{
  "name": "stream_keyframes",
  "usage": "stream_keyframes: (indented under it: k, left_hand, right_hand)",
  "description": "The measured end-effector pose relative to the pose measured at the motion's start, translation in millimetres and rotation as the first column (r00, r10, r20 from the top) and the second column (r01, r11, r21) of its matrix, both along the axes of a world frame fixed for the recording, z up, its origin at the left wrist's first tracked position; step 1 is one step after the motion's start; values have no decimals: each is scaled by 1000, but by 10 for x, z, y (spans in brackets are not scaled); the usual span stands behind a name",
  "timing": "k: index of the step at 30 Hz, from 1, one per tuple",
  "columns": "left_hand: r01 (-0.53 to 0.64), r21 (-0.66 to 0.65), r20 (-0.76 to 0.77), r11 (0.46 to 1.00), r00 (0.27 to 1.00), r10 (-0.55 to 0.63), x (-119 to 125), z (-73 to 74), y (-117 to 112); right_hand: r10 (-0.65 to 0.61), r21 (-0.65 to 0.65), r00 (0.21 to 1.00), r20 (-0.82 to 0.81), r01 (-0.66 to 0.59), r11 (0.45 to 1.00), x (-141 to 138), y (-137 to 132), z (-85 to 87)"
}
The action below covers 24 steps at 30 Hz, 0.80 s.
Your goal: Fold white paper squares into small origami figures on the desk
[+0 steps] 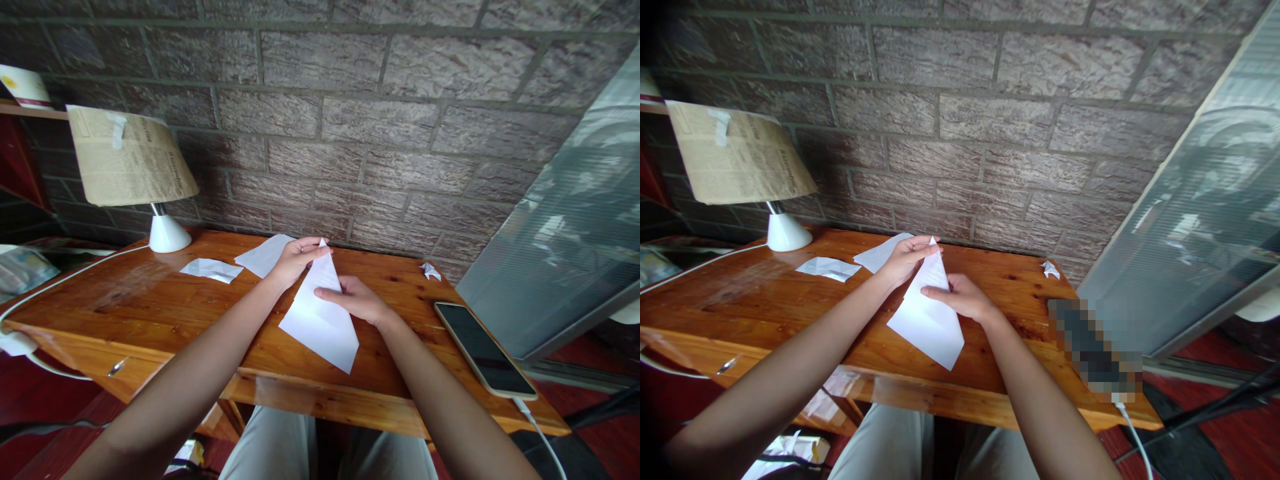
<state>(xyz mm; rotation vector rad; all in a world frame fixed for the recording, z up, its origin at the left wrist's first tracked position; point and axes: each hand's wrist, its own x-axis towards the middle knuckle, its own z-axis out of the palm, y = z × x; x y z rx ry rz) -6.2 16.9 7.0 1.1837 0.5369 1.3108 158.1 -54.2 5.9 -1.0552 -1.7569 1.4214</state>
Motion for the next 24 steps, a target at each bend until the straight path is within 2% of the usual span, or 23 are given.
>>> stream_keyframes:
  k: [8,14,24]
  left_hand:
    - [47,-14,55,999,997,-47,-10,45,-49]
    - [39,-22,87,999,996,-37,-11,65,-64]
    - [44,-14,59,999,997,-43,-18,79,-70]
  right_hand:
    - [1,0,1000,-2,-1,1000,3,3,-14]
    - [-14,-5,1000,21,14,1000,-2,-2,-7]
    - [-46,-26,998,32,47,999,-9,-5,-5]
